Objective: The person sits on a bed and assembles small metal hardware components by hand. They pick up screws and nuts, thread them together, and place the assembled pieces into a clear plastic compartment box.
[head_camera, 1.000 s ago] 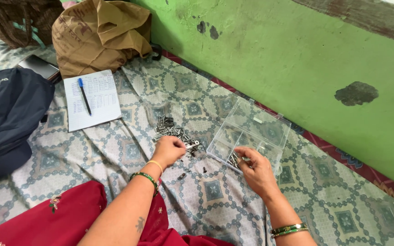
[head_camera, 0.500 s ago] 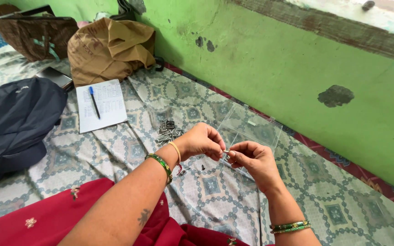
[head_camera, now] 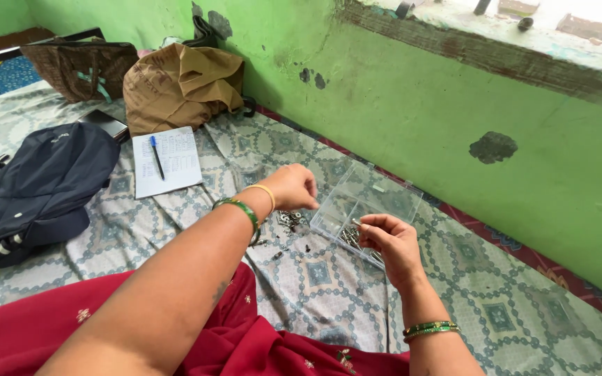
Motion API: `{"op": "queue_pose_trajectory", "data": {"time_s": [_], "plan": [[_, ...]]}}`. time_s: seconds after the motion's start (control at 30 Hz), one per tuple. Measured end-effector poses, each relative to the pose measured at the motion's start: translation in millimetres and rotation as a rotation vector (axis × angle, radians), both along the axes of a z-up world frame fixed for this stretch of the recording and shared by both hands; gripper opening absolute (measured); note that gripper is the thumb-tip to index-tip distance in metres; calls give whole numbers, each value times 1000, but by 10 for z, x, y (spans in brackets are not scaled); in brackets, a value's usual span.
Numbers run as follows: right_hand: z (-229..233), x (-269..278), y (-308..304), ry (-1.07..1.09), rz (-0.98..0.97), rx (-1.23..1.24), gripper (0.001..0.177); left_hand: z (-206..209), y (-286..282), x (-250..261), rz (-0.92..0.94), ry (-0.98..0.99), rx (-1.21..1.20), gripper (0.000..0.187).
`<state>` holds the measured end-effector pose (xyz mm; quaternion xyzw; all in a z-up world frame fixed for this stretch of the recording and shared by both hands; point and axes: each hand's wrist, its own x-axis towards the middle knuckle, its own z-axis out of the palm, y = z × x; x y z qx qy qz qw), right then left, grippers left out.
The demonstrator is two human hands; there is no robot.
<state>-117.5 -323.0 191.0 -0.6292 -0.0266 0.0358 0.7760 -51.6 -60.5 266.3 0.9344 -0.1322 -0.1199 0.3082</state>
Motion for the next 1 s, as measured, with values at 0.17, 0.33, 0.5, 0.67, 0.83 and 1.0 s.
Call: {"op": "queue_pose_trajectory", "data": {"time_s": [0.17,0.33,0.5,0.67,0.83,1.0], "plan": [[-193,-131,-156,35,-57,31,17,-39,254,-182,64,-27,515,25],[-180,-270,-192,22,-46,85,17,57,290,-401,146,79,610,32],[87,-437,-313,-39,-86,140,17,279,21,-495,130,113,677,34],[361,-691,-471,-98,-167,118,17,465,-407,-515,86,101,648,34],[599,-929,-548,-127,-250,96,16,345,-854,-501,-7,125,585,40],[771,-1041,-529,-151,-287,59,15,-267,-1129,-711,-122,248,578,45]]}}
